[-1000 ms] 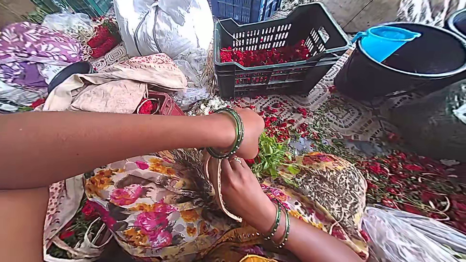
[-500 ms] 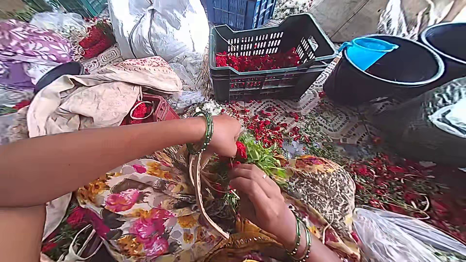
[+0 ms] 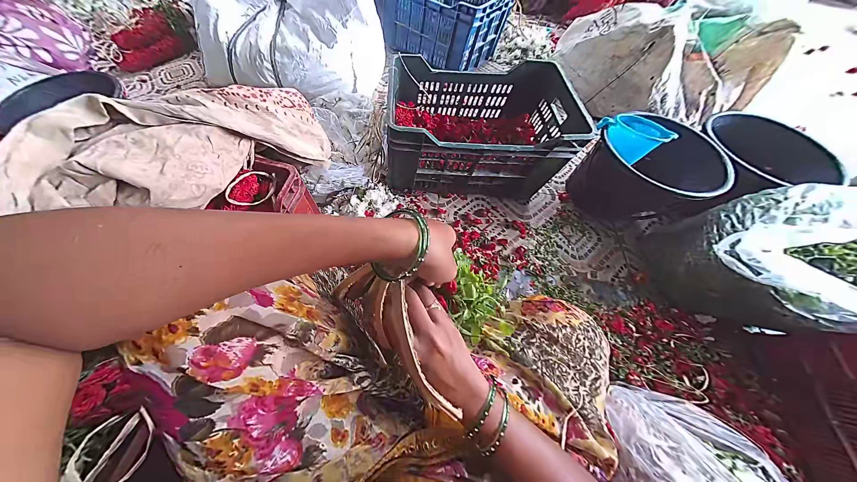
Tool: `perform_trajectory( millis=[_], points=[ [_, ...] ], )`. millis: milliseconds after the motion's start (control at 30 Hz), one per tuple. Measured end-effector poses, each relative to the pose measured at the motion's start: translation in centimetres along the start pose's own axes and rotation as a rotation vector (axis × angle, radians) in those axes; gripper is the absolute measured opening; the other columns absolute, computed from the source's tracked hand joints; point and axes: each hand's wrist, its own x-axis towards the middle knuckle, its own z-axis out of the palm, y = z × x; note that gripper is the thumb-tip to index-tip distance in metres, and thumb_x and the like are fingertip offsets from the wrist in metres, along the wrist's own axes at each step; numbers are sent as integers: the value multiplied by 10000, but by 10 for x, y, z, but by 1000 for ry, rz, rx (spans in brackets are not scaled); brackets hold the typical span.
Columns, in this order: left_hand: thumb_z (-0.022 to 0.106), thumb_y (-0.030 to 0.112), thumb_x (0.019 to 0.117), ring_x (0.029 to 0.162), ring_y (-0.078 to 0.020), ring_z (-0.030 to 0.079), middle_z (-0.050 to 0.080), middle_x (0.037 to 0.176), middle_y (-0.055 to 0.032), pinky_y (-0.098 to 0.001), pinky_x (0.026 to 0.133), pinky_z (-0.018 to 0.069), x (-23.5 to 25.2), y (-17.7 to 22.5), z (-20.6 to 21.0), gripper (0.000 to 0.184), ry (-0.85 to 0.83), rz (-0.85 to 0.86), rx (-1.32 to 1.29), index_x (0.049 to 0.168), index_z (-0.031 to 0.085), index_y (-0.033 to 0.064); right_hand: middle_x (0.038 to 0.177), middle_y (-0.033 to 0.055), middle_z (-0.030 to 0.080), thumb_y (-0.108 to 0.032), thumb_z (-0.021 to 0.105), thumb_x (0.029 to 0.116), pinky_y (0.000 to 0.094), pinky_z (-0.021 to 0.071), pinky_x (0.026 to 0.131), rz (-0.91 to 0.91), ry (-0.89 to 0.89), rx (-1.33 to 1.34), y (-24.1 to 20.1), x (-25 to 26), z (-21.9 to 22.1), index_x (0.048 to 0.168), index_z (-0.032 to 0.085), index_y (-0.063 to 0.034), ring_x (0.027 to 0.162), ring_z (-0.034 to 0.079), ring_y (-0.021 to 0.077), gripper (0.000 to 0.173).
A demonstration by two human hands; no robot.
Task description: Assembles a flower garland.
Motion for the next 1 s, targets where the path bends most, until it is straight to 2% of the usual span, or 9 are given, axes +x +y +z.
perform_trajectory(
  millis=[133,233,367,533,600,667,833,900,1000],
  points=[
    [684,4,905,514,-61,463,511,596,7,-222,515,374,5,-11,-1,251,-60,54,-49,695,552,41,1052,174,689,-74,446,1056,289,492,1034,-47,177,225,10,-17,-2,998,562,-51,1081,680,253,131],
    [729,18,882,532,-85,495,543,613,-8,-250,527,410,7,-18,-3,240,-71,118,11,694,580,25,1040,111,660,-34,489,1020,286,524,996,-28,234,355,16,-30,-8,1012,526,-69,1059,667,207,52],
    [714,67,911,683,-151,537,575,722,-54,-343,633,419,-2,-19,-4,217,-32,276,283,734,610,-2,1003,63,644,-49,461,1039,218,541,938,151,148,572,19,-33,-21,1045,515,-78,1021,662,110,62],
    [625,114,990,877,-274,645,651,890,-128,-449,776,502,-20,-6,0,168,-2,314,629,909,670,-26,828,40,608,-168,511,1048,145,479,777,199,25,516,30,-29,-27,992,577,-58,804,592,73,139],
    [624,133,996,854,-290,657,648,878,-133,-461,744,521,-27,-3,5,183,29,329,674,903,661,-20,817,46,613,-149,496,1041,127,478,765,227,48,501,29,-28,-29,992,579,-48,793,597,59,140],
    [645,145,981,789,-273,658,634,820,-109,-451,675,526,-29,-6,8,177,61,359,667,869,655,7,820,46,611,-157,474,1048,107,487,725,280,82,506,28,-32,-29,998,565,-39,760,600,25,157],
    [655,171,989,826,-256,641,644,844,-105,-441,724,510,-21,-11,6,200,-73,327,566,873,693,13,765,29,581,-165,483,1046,110,481,662,370,76,525,24,-56,-19,974,555,-53,679,572,14,152],
    [677,169,970,817,-251,636,654,832,-103,-442,726,502,-13,-13,5,196,-90,284,483,864,717,9,790,34,574,-153,487,1048,109,487,684,362,57,578,24,-59,-19,988,547,-49,697,569,13,134],
    [692,171,956,668,-193,566,596,691,-67,-401,617,444,-5,-21,0,271,-19,230,263,732,679,20,889,49,591,-145,490,1068,150,502,783,245,25,665,28,-54,-34,1046,543,-65,813,595,65,99]
  ],
)
